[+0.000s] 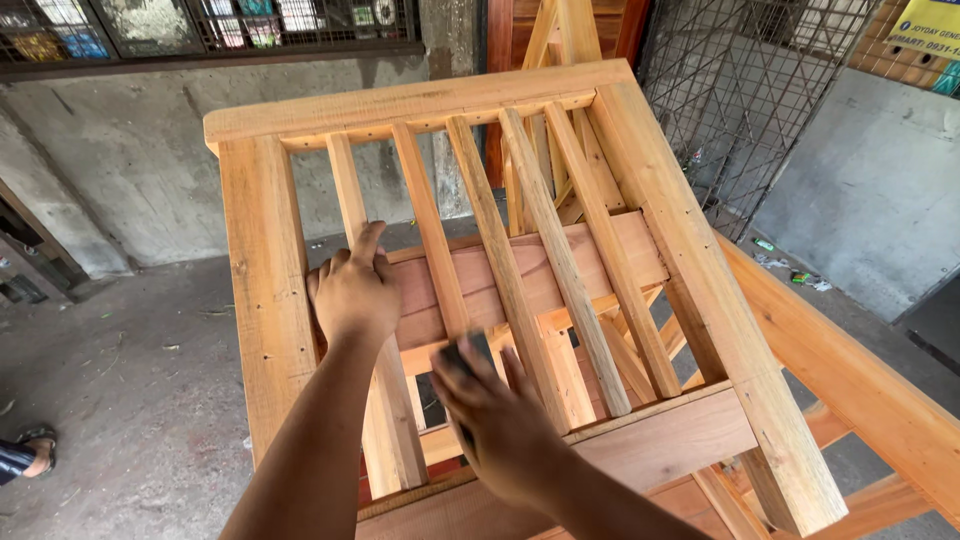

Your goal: The person sands a wooden chair frame with a sanding block, rubbing the horizontal rails and the vertical slats of the backrest one at a time, steadying the frame with the other hand and working across different parts of the chair.

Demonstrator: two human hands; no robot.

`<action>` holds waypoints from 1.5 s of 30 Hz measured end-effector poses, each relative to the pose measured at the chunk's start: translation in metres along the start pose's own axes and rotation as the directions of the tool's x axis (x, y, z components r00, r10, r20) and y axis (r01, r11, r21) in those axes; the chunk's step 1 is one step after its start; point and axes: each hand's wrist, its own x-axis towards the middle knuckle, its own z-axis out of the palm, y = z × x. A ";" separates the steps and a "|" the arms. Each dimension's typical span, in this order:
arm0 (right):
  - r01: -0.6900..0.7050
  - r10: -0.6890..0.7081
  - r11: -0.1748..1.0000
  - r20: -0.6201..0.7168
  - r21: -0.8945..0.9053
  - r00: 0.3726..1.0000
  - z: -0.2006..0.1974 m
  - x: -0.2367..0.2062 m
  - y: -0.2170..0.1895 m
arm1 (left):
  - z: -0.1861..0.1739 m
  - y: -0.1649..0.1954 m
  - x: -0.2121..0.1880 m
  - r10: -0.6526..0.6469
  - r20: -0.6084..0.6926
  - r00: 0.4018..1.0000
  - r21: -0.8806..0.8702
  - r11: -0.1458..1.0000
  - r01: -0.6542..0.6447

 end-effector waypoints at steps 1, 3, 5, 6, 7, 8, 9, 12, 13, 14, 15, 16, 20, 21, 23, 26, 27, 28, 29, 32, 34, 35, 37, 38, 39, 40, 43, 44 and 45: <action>0.041 -0.041 0.999 -0.015 0.008 0.999 -0.003 -0.012 -0.004 | -0.002 0.000 0.000 0.001 0.043 0.999 0.009 1.000 -0.002; 0.049 -0.059 0.992 0.083 0.117 0.995 -0.012 -0.032 -0.004 | -0.012 0.003 -0.009 0.169 0.007 0.986 0.040 0.985 -0.170; -0.034 -0.055 0.954 0.286 0.298 0.957 -0.025 -0.042 0.005 | -0.032 0.009 -0.019 0.490 -0.164 0.856 0.137 0.871 -0.472; -0.041 -0.074 0.904 0.250 0.426 0.965 -0.032 -0.041 0.014 | -0.043 0.015 -0.033 0.303 0.209 0.930 -0.062 0.953 -0.296; -0.047 -0.087 0.834 0.214 0.550 0.973 -0.040 -0.040 0.022 | -0.057 0.019 -0.053 0.123 0.578 0.807 -0.167 0.985 -0.031; -0.050 -0.089 0.749 0.176 0.661 0.980 -0.045 -0.036 0.027 | -0.072 0.024 -0.073 0.404 0.441 0.802 -0.355 0.899 -0.258; -0.136 -0.010 0.697 0.199 0.704 0.980 -0.051 -0.032 0.031 | -0.086 0.031 -0.083 0.486 0.427 0.763 -0.379 0.862 -0.338; -0.267 0.160 0.529 0.214 0.806 0.964 -0.065 -0.019 0.041 | -0.115 0.047 -0.106 0.423 0.576 0.700 -0.263 0.906 -0.331; -0.235 0.184 0.492 0.163 0.838 0.969 -0.065 -0.012 0.041 | -0.121 0.048 -0.110 0.385 0.599 0.702 -0.230 0.922 -0.311; -0.199 0.212 0.455 0.112 0.868 0.971 -0.064 -0.007 0.042 | -0.125 0.047 -0.110 0.431 0.515 0.741 -0.283 0.901 -0.328; -0.104 0.228 0.499 -0.015 0.860 0.974 -0.062 -0.001 0.044 | -0.127 0.042 -0.112 0.470 0.424 0.774 -0.333 0.876 -0.349; -0.010 0.236 0.542 -0.141 0.840 0.961 -0.058 0.004 0.047 | -0.127 0.036 -0.116 0.517 0.243 0.821 -0.299 0.845 -0.444; -0.052 0.349 0.869 -0.535 0.492 0.770 -0.036 0.005 0.060 | -0.103 0.011 -0.157 0.471 -0.101 0.877 -0.081 0.874 -0.479; -0.110 0.312 0.920 -0.536 0.376 0.784 -0.030 0.002 0.062 | -0.092 0.011 -0.177 0.405 -0.091 0.910 -0.036 0.911 -0.410; -0.213 0.245 0.970 -0.524 0.120 0.816 -0.019 -0.007 0.065 | -0.056 0.026 -0.214 0.445 0.071 0.893 0.305 0.842 -0.444; -0.334 0.346 0.937 -0.373 0.098 0.861 -0.006 -0.017 0.065 | -0.022 0.045 -0.255 0.424 -0.008 0.906 0.032 0.906 -0.423; -0.319 0.345 0.939 -0.385 0.133 0.856 -0.004 -0.019 0.066 | -0.018 0.049 -0.264 0.410 -0.010 0.912 -0.019 0.912 -0.410; -0.302 0.344 0.939 -0.398 0.166 0.851 -0.003 -0.021 0.066 | -0.016 0.054 -0.267 0.398 -0.013 0.917 -0.069 0.915 -0.398; -0.284 0.343 0.938 -0.411 0.198 0.845 -0.003 -0.022 0.066 | -0.015 0.059 -0.265 0.361 0.035 0.932 -0.055 0.932 -0.359; -0.240 0.324 0.942 -0.440 0.236 0.837 -0.007 -0.022 0.066 | -0.021 0.076 -0.243 0.281 0.109 0.954 0.005 0.959 -0.283; -0.245 0.342 0.932 -0.430 0.267 0.835 -0.009 -0.022 0.065 | -0.025 0.086 -0.221 0.290 0.084 0.953 0.049 0.954 -0.294; -0.244 0.349 0.928 -0.428 0.282 0.834 -0.010 -0.022 0.065 | -0.025 0.089 -0.207 0.277 0.118 0.954 0.055 0.957 -0.285; -0.243 0.348 0.928 -0.420 0.282 0.838 -0.012 -0.021 0.064 | -0.023 0.089 -0.188 0.248 0.188 0.950 0.067 0.962 -0.264; -0.244 0.349 0.927 -0.414 0.285 0.841 -0.013 -0.021 0.064 | -0.021 0.088 -0.186 0.253 0.203 0.946 0.110 0.954 -0.279; -0.244 0.344 0.930 -0.416 0.275 0.842 -0.013 -0.020 0.064 | -0.019 0.087 -0.187 0.257 0.221 0.941 0.152 0.944 -0.294; -0.243 0.337 0.934 -0.418 0.261 0.844 -0.013 -0.019 0.064 | -0.017 0.085 -0.190 0.260 0.237 0.936 0.191 0.932 -0.307; -0.241 0.324 0.942 -0.440 0.235 0.837 -0.014 -0.017 0.066 | -0.020 0.083 -0.212 0.391 0.007 0.920 0.207 0.900 -0.384; -0.243 0.325 0.942 -0.446 0.232 0.834 -0.014 -0.016 0.066 | -0.024 0.081 -0.212 0.363 0.128 0.923 0.165 0.910 -0.380; -0.266 0.341 0.937 -0.426 0.228 0.838 -0.014 -0.015 0.066 | -0.031 0.078 -0.211 0.333 0.250 0.909 0.124 0.920 -0.371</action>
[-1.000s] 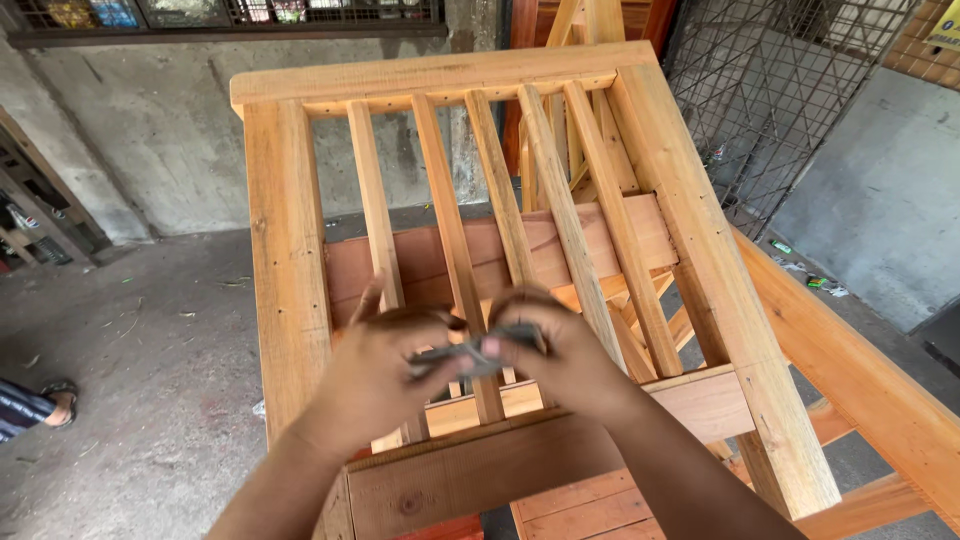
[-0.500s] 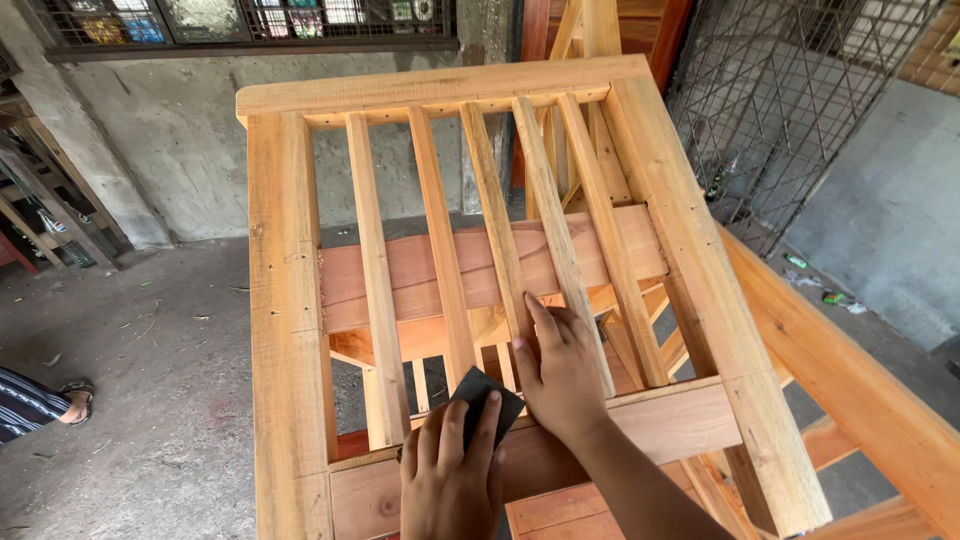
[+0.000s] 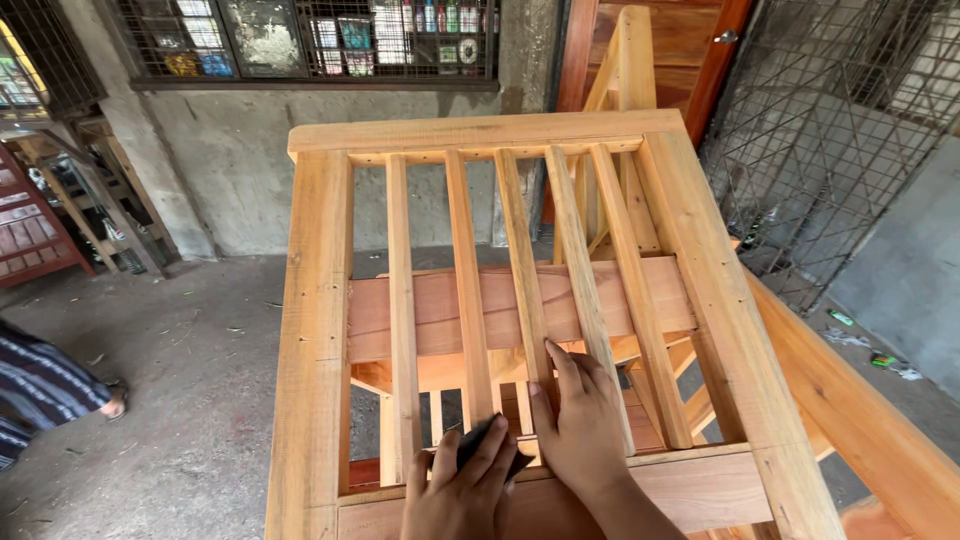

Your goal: The person sands a wooden chair frame with a sanding block, rubbing the horizontal rails and the vertical slats of the backrest one at a time, steadying the frame with the other hand and working across different parts of the chair.

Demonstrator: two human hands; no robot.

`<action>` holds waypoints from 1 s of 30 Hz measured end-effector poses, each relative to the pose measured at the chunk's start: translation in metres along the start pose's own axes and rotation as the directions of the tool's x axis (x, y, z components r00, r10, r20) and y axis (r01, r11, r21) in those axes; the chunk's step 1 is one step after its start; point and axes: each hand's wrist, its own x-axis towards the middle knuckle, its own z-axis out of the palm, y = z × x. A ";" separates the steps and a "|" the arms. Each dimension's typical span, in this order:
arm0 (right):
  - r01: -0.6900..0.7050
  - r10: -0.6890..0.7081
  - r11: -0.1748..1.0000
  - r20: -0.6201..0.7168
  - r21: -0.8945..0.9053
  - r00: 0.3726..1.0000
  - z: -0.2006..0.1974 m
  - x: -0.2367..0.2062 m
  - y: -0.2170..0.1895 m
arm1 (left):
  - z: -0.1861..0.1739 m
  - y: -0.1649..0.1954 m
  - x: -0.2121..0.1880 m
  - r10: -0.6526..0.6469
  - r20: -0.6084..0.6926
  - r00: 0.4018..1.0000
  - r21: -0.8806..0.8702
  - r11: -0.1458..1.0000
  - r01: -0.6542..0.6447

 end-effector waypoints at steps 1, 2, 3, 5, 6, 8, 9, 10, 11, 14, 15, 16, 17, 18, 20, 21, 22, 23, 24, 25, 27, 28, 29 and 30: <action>-0.018 0.018 1.000 0.021 -0.015 1.000 0.000 0.001 -0.001 | -0.009 -0.005 -0.002 -0.005 0.127 0.992 -0.043 0.999 0.011; -0.033 0.034 0.999 0.043 -0.029 0.998 0.000 0.001 -0.001 | -0.020 -0.014 -0.001 -0.054 0.270 0.961 -0.059 0.996 0.072; -0.024 0.026 0.999 0.044 -0.042 0.999 0.000 0.002 -0.003 | -0.034 -0.031 0.002 -0.093 0.405 0.910 -0.066 0.989 0.131; -0.012 0.015 0.997 0.044 -0.070 0.999 0.003 0.005 -0.005 | -0.052 -0.051 -0.001 -0.190 0.380 0.905 -0.031 0.975 0.218; -0.032 0.036 0.998 0.065 -0.050 0.997 0.004 0.007 -0.006 | -0.055 -0.056 -0.005 -0.247 0.214 0.945 0.000 0.968 0.253; -0.074 0.075 0.997 0.105 -0.009 0.992 0.010 0.012 -0.007 | -0.047 -0.057 -0.015 -0.264 -0.133 0.955 0.088 0.957 0.277; -0.051 0.050 0.999 0.102 0.008 0.994 0.014 0.015 -0.007 | -0.034 -0.048 -0.016 -0.223 -0.297 0.928 0.153 0.949 0.277; -0.029 0.027 0.999 0.098 0.025 0.995 0.020 0.019 -0.006 | -0.021 -0.044 -0.016 -0.167 -0.451 0.877 0.216 0.933 0.289; -0.008 0.004 0.999 0.092 0.039 0.996 0.026 0.022 -0.005 | -0.010 -0.043 -0.016 -0.223 -0.381 0.897 0.195 0.929 0.314; -0.067 0.044 0.988 0.158 0.140 0.986 0.035 0.023 0.004 | 0.012 -0.049 0.000 -0.346 -0.227 0.910 0.146 0.912 0.384; -0.056 0.035 0.988 0.150 0.143 0.988 0.037 0.021 0.007 | 0.014 -0.055 0.011 -0.368 -0.218 0.904 0.133 0.907 0.401; -0.045 0.023 0.988 0.144 0.147 0.989 0.038 0.020 0.009 | 0.013 -0.060 0.022 -0.391 -0.207 0.897 0.118 0.900 0.419; -0.032 0.011 0.988 0.137 0.150 0.990 0.039 0.019 0.011 | 0.010 -0.065 0.033 -0.374 -0.229 0.899 0.121 0.905 0.407; -0.052 0.028 0.987 0.155 0.152 0.987 0.038 0.018 0.012 | 0.007 -0.069 0.045 -0.358 -0.250 0.900 0.125 0.909 0.397; -0.096 0.065 0.983 0.189 0.159 0.980 0.034 0.016 0.011 | 0.001 -0.078 0.071 -0.302 -0.314 0.900 0.154 0.919 0.363; -0.108 0.072 0.980 0.206 0.169 0.976 0.031 0.014 0.009 | 0.000 -0.081 0.082 -0.270 -0.351 0.897 0.176 0.922 0.346; -0.121 0.080 0.976 0.220 0.179 0.972 0.027 0.013 0.007 | 0.000 -0.086 0.093 -0.232 -0.389 0.891 0.199 0.924 0.328; -0.133 0.088 0.974 0.232 0.185 0.969 0.021 0.011 0.006 | 0.000 -0.094 0.106 -0.225 -0.353 0.908 0.178 0.937 0.301; -0.103 0.057 0.976 0.234 0.190 0.971 0.014 0.008 0.004 | -0.001 -0.104 0.120 -0.217 -0.318 0.923 0.157 0.948 0.278; -0.073 0.025 0.978 0.237 0.194 0.971 0.007 0.002 0.002 | 0.000 -0.112 0.132 -0.210 -0.283 0.936 0.135 0.957 0.256; -0.187 0.119 0.966 0.336 0.179 0.934 -0.006 -0.008 -0.001 | 0.000 -0.124 0.155 -0.245 -0.200 0.949 0.108 0.957 0.270; -0.326 0.238 0.934 0.428 0.144 0.872 -0.011 -0.013 -0.003 | 0.001 -0.127 0.160 -0.266 -0.154 0.952 0.097 0.954 0.283; -0.454 0.346 0.886 0.513 0.098 0.785 -0.015 -0.018 -0.005 | 0.001 -0.129 0.162 -0.277 -0.116 0.954 0.072 0.955 0.287; -0.426 0.325 0.900 0.515 0.089 0.794 -0.018 -0.020 -0.007 | 0.000 -0.128 0.161 -0.286 -0.083 0.955 0.048 0.956 0.291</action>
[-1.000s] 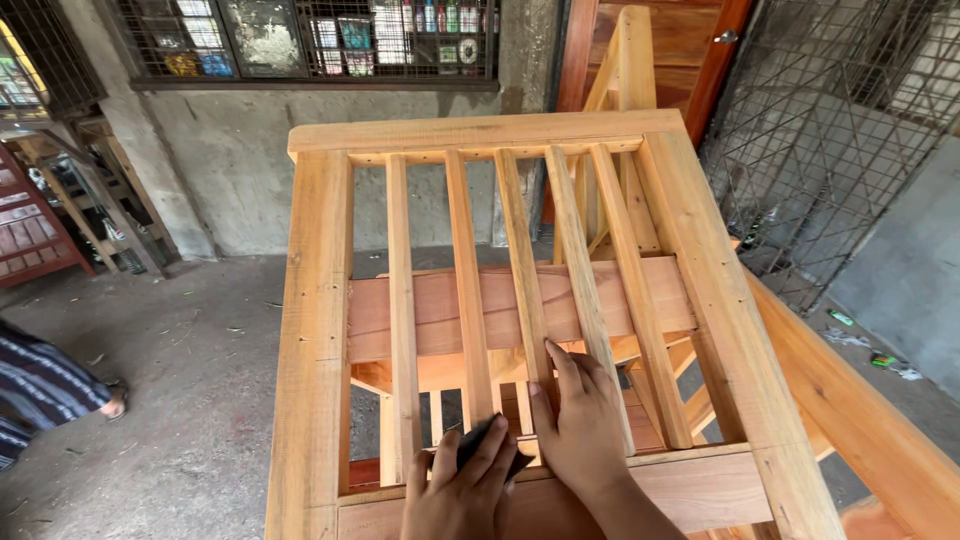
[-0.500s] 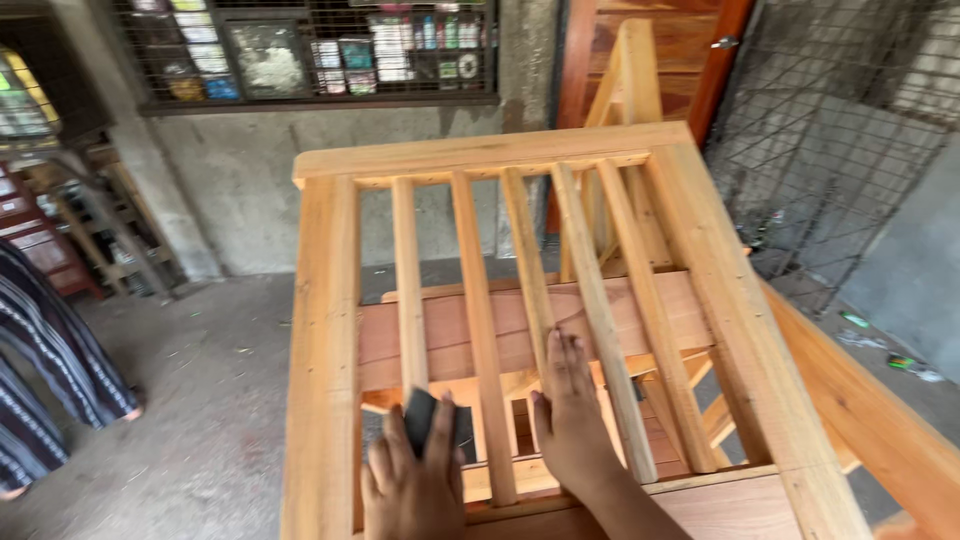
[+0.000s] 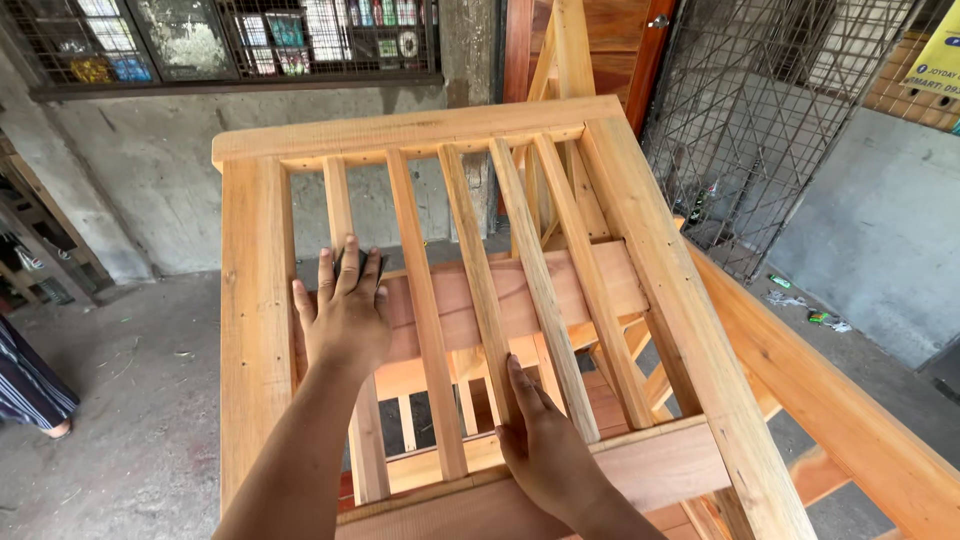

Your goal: The person sands a wooden chair frame with a sanding block, rubbing the horizontal rails and the vertical slats of the backrest one at a time, steadying the frame with the other hand and working across different parts of the chair.

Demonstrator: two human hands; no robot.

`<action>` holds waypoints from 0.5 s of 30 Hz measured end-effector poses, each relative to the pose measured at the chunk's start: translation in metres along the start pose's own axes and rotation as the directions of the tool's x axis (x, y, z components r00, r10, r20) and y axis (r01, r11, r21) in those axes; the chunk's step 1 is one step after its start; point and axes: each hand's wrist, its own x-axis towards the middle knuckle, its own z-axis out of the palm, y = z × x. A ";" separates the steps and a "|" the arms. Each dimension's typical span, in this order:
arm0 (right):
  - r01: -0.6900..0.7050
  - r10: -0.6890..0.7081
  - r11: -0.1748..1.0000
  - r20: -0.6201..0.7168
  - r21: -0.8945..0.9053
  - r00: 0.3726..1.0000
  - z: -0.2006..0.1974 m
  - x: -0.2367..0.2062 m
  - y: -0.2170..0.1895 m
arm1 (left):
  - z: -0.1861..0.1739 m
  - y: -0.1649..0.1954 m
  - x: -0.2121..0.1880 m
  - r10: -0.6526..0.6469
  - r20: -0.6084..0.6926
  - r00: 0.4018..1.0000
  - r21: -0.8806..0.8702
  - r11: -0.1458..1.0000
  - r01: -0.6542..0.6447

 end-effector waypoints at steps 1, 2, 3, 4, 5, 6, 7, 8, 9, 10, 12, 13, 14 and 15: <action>0.024 -0.024 0.999 0.002 -0.024 1.000 -0.001 -0.002 -0.001 | -0.001 0.002 -0.006 -0.005 0.031 0.999 -0.024 1.000 0.005; 0.048 -0.048 0.998 0.003 -0.048 0.999 -0.003 -0.005 -0.002 | -0.003 0.003 -0.018 0.056 0.006 0.998 0.005 0.998 -0.056; 0.051 -0.051 0.998 0.002 -0.036 0.999 -0.004 -0.006 -0.004 | -0.005 0.004 -0.035 0.117 -0.020 0.993 0.036 0.993 -0.116; 0.053 -0.053 0.998 0.003 -0.025 0.999 -0.005 -0.006 -0.007 | -0.007 0.005 -0.056 0.176 -0.041 0.984 0.069 0.983 -0.173; 0.056 -0.056 0.998 0.007 -0.012 0.998 -0.006 -0.007 -0.010 | -0.008 0.005 -0.078 0.196 -0.057 0.979 0.058 0.979 -0.193; 0.205 -0.212 0.976 -0.127 -0.070 0.969 -0.007 -0.007 -0.013 | -0.009 0.005 -0.098 0.219 -0.077 0.973 0.049 0.975 -0.216; 0.340 -0.367 0.929 -0.247 -0.147 0.897 -0.009 -0.005 -0.017 | -0.008 0.007 -0.123 0.261 -0.131 0.956 0.062 0.965 -0.255; 0.455 -0.513 0.858 -0.348 -0.238 0.785 -0.009 -0.004 -0.020 | -0.007 0.007 -0.141 0.302 -0.185 0.935 0.078 0.953 -0.292; 0.237 -0.277 0.955 -0.246 -0.179 0.929 -0.009 -0.002 -0.022 | -0.004 0.006 -0.157 0.221 0.036 0.975 0.002 0.975 -0.221; -0.003 -0.015 0.989 -0.123 -0.150 0.992 -0.009 0.001 -0.023 | -0.002 0.007 -0.176 0.136 0.261 0.956 -0.055 0.991 -0.126; -0.155 0.154 0.988 -0.037 -0.021 0.987 -0.007 0.007 -0.021 | 0.006 0.015 -0.198 0.197 0.025 0.980 -0.101 0.976 -0.194; -0.058 0.069 0.992 -0.093 0.110 0.993 -0.006 0.011 -0.017 | 0.009 0.020 -0.205 0.221 -0.094 0.971 -0.118 0.966 -0.232; 0.043 -0.005 0.971 -0.161 0.234 0.987 -0.005 0.015 -0.011 | 0.013 0.027 -0.208 0.276 -0.135 0.952 -0.065 0.956 -0.287; 0.084 -0.018 0.939 -0.196 0.332 0.980 -0.005 0.017 -0.003 | 0.017 0.039 -0.210 0.332 -0.172 0.928 -0.013 0.941 -0.339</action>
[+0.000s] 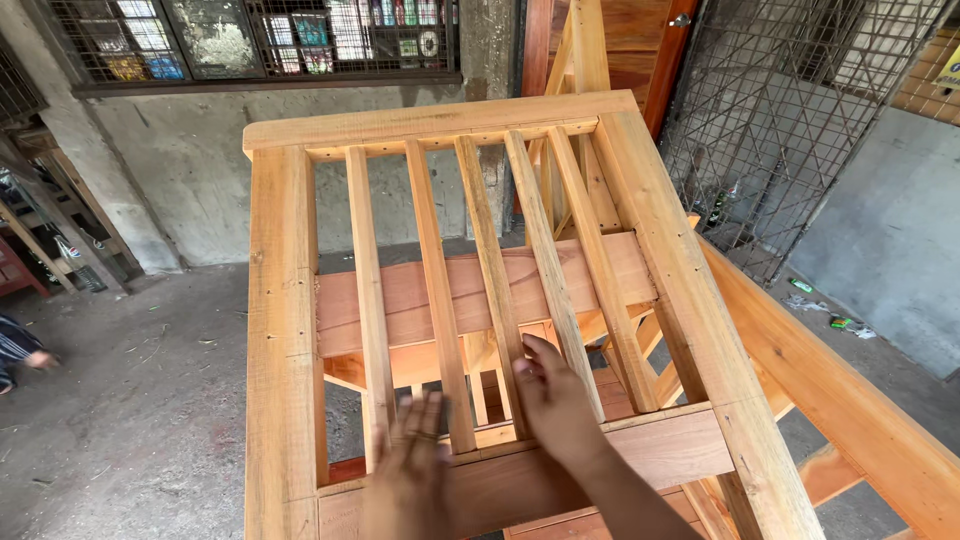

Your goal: The person sands a wooden chair frame with a sanding block, rubbing the horizontal rails and the vertical slats of the backrest one at a time, steadying the frame with the other hand and working across different parts of the chair.

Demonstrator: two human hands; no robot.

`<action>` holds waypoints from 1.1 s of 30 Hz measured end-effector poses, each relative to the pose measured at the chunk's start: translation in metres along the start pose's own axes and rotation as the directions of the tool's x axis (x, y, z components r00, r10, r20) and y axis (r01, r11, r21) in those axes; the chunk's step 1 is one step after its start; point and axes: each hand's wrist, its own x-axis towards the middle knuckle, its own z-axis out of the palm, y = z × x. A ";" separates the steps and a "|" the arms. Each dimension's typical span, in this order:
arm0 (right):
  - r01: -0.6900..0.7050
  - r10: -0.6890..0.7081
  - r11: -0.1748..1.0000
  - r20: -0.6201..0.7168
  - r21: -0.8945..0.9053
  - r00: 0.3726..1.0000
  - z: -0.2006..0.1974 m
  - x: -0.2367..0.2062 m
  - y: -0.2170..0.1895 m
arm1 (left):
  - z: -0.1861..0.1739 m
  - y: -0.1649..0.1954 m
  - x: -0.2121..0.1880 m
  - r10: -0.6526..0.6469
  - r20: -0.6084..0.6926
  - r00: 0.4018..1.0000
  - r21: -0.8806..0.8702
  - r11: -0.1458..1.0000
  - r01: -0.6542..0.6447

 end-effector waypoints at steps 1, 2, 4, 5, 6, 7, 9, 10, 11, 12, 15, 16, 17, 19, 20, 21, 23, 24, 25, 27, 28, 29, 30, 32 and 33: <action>0.025 -0.021 0.994 -0.031 0.106 0.999 -0.003 0.001 0.009 | 0.004 0.015 0.003 0.062 -0.035 0.997 0.043 0.997 -0.060; 0.052 -0.040 0.977 -0.064 0.209 0.997 -0.005 0.002 0.017 | 0.009 0.035 0.006 0.001 -0.019 1.000 -0.037 0.999 -0.001; 0.105 -0.089 0.939 -0.064 0.327 0.994 -0.007 0.003 0.033 | 0.013 0.070 0.015 -0.092 0.025 0.995 -0.139 0.986 0.095; 0.131 -0.114 0.913 -0.066 0.386 0.991 -0.008 0.002 0.039 | 0.015 0.080 0.024 -0.124 0.049 0.991 -0.157 0.979 0.130; 0.174 -0.153 0.898 -0.085 0.404 0.985 -0.008 0.001 0.043 | 0.015 0.086 0.035 -0.152 0.071 0.986 -0.176 0.971 0.163; 0.219 -0.193 0.880 -0.106 0.422 0.976 -0.008 -0.002 0.046 | 0.013 0.088 0.046 -0.159 0.077 0.984 -0.157 0.973 0.169; 0.276 -0.238 0.855 -0.140 0.439 0.961 -0.008 -0.006 0.048 | 0.006 0.089 0.067 -0.168 0.095 0.981 -0.119 0.977 0.179; 0.287 -0.244 0.852 -0.152 0.437 0.958 -0.008 -0.009 0.047 | 0.003 0.087 0.081 -0.231 0.197 0.953 -0.154 0.952 0.263; 0.297 -0.250 0.850 -0.162 0.435 0.955 -0.007 -0.011 0.045 | 0.001 0.083 0.097 -0.287 0.301 0.909 -0.179 0.919 0.350; 0.276 -0.230 0.865 -0.159 0.420 0.960 -0.006 -0.013 0.043 | -0.002 0.081 0.107 -0.336 0.405 0.851 -0.192 0.878 0.438; 0.233 -0.190 0.922 -0.161 0.311 0.968 -0.002 -0.017 0.035 | -0.014 0.077 0.113 -0.323 0.558 0.764 -0.234 0.822 0.519; 0.226 -0.191 0.948 -0.164 0.226 0.968 -0.002 -0.018 0.033 | -0.018 0.078 0.106 -0.273 0.450 0.850 -0.248 0.877 0.413; 0.220 -0.196 0.965 -0.169 0.139 0.966 -0.001 -0.018 0.031 | -0.023 0.081 0.093 -0.209 0.333 0.919 -0.245 0.922 0.299; 0.250 -0.235 0.967 -0.192 0.057 0.953 -0.001 -0.017 0.029 | -0.027 0.085 0.074 -0.138 0.137 0.981 -0.259 0.951 0.170; 0.261 -0.252 0.965 -0.203 0.018 0.946 0.000 -0.016 0.028 | -0.027 0.086 0.070 -0.149 0.061 0.987 -0.289 0.944 0.160; 0.261 -0.248 0.964 -0.205 0.039 0.947 0.000 -0.015 0.028 | -0.026 0.086 0.069 -0.162 -0.013 0.987 -0.319 0.936 0.149; 0.263 -0.243 0.962 -0.204 0.079 0.948 0.001 -0.014 0.029 | -0.022 0.084 0.080 -0.243 0.198 0.950 -0.308 0.904 0.295; 0.285 -0.260 0.955 -0.228 0.084 0.938 0.002 -0.014 0.030 | -0.019 0.080 0.093 -0.278 0.299 0.913 -0.293 0.883 0.365; 0.307 -0.276 0.947 -0.250 0.091 0.928 0.003 -0.013 0.030 | -0.019 0.076 0.104 -0.293 0.319 0.901 -0.313 0.865 0.392; 0.329 -0.296 0.940 -0.264 0.092 0.918 0.004 -0.013 0.030 | -0.025 0.068 0.123 -0.318 0.360 0.877 -0.346 0.828 0.442; 0.330 -0.299 0.940 -0.257 0.085 0.919 0.004 -0.014 0.030 | -0.031 0.065 0.126 -0.322 0.331 0.887 -0.357 0.827 0.434; 0.331 -0.303 0.940 -0.252 0.078 0.919 0.003 -0.015 0.028 | -0.039 0.061 0.129 -0.325 0.302 0.896 -0.368 0.828 0.424; 0.382 -0.350 0.920 -0.260 0.084 0.900 0.002 -0.015 0.026 | -0.046 0.056 0.132 -0.324 0.269 0.907 -0.380 0.830 0.409; 0.473 -0.434 0.876 -0.275 0.092 0.858 -0.001 -0.018 0.021 | -0.064 0.043 0.122 -0.303 0.488 0.818 -0.410 0.748 0.522; 0.507 -0.483 0.862 -0.256 0.034 0.838 -0.002 -0.019 0.018 | -0.071 0.033 0.116 -0.277 0.588 0.760 -0.411 0.706 0.576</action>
